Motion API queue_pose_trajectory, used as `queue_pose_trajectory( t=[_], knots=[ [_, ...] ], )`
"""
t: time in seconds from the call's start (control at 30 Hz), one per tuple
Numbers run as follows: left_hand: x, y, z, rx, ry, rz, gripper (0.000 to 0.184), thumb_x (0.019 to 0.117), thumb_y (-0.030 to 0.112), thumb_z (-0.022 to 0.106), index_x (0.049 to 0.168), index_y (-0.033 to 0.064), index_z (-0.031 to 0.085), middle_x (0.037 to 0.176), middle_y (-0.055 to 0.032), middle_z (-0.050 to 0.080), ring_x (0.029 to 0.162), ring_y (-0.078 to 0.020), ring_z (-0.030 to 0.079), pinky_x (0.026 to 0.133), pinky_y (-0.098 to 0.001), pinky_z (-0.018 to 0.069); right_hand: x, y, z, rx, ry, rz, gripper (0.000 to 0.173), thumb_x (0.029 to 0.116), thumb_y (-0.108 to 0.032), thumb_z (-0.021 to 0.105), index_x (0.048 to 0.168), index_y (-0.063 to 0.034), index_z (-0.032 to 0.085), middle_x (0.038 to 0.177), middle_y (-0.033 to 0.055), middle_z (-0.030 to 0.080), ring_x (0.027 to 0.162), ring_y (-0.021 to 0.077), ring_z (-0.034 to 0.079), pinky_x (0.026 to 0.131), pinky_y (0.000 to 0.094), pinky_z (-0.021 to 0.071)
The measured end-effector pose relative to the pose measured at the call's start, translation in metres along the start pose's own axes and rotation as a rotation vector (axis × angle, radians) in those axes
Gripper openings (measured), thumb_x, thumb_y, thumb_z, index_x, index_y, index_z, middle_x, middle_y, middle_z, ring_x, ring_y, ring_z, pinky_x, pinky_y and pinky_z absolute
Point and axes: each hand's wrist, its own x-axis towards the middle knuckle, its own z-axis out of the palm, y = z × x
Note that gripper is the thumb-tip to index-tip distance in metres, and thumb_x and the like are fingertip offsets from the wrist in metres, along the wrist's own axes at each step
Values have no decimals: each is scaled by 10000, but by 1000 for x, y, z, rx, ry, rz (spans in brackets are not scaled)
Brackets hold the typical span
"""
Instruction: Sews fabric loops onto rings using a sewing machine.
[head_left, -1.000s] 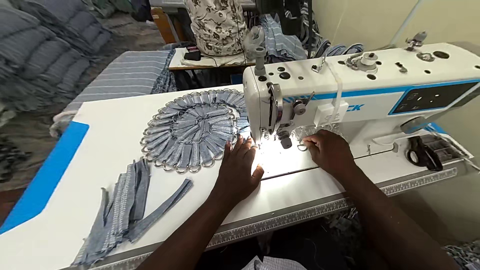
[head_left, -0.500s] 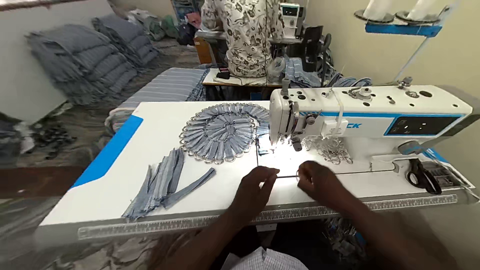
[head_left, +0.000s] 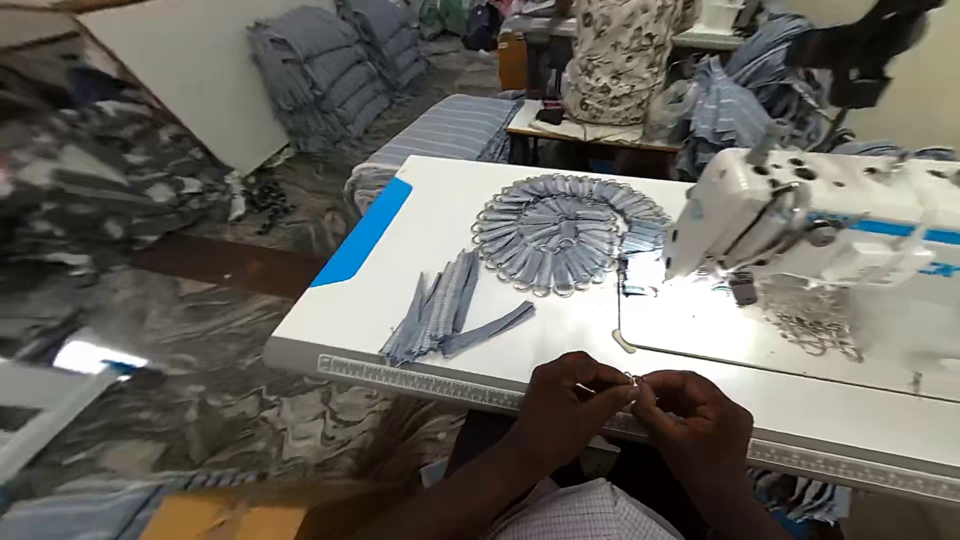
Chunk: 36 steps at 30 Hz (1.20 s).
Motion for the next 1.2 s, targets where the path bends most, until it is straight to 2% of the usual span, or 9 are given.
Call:
queue_pose_trajectory(
  t=[0.3,0.4,0.47,0.57,0.77,0.87,0.97,1.07,1.2],
  knots=[
    [-30,-14,-59,9,207,-25,120,978,167,712,1046,88,771,922,-24,730,708,-141,705,621,-298,639,19,-22,51,45,-324,-429,186,917,-159,720,1087,-106,774,1129,-4,728,984,62,706,804,241,633],
    [-52,-12,-85,27,307,-83,81,974,169,711,1017,102,727,907,-38,687,671,-164,661,587,-314,612,45,-34,82,127,-385,-382,137,939,-160,698,1040,-99,769,985,-10,722,828,64,686,714,260,621],
    [-70,-16,-92,25,211,-145,75,979,192,692,1015,127,698,935,-24,675,700,-150,645,597,-306,585,64,-43,113,83,-439,-415,145,947,-159,696,1054,-104,777,993,21,716,899,106,684,791,295,608],
    [-97,-18,-89,-186,-9,-211,147,1001,145,668,1072,23,708,1102,-98,738,897,-212,740,807,-388,644,80,-49,159,-81,-690,-544,222,958,-188,688,1152,-115,769,1103,58,699,1081,211,643,940,377,553],
    [-113,-17,-93,-363,-68,-225,172,998,64,655,1126,-36,712,1165,-154,721,939,-243,741,855,-385,640,85,-42,181,-301,-685,-763,212,982,-196,550,1012,-141,753,1007,39,682,987,236,646,782,442,515],
    [-102,-11,-97,-196,-6,-120,212,1043,152,608,1162,8,708,1124,-115,722,939,-237,732,854,-401,641,91,-56,149,-63,-443,-551,228,1023,-149,538,1084,-43,731,1066,107,698,1024,223,672,900,415,567],
    [-78,11,-102,177,121,130,151,1020,165,629,1106,89,727,1164,-11,704,944,-128,702,795,-309,635,75,-73,100,169,-387,-123,213,1051,-215,572,1157,-96,714,978,-8,671,789,58,642,679,220,569],
    [-46,29,-99,549,187,377,156,970,178,713,1098,102,761,1245,-22,707,1066,-105,700,880,-272,621,44,-78,67,318,-438,197,183,1000,-171,659,1159,-120,735,938,10,728,719,124,673,609,281,590],
    [-21,28,-74,611,133,424,261,980,172,689,1217,66,705,1137,-6,737,981,-76,704,866,-269,610,20,-68,45,420,-403,272,150,962,-156,697,1081,-125,782,959,18,681,726,134,643,600,262,578]
  ],
)
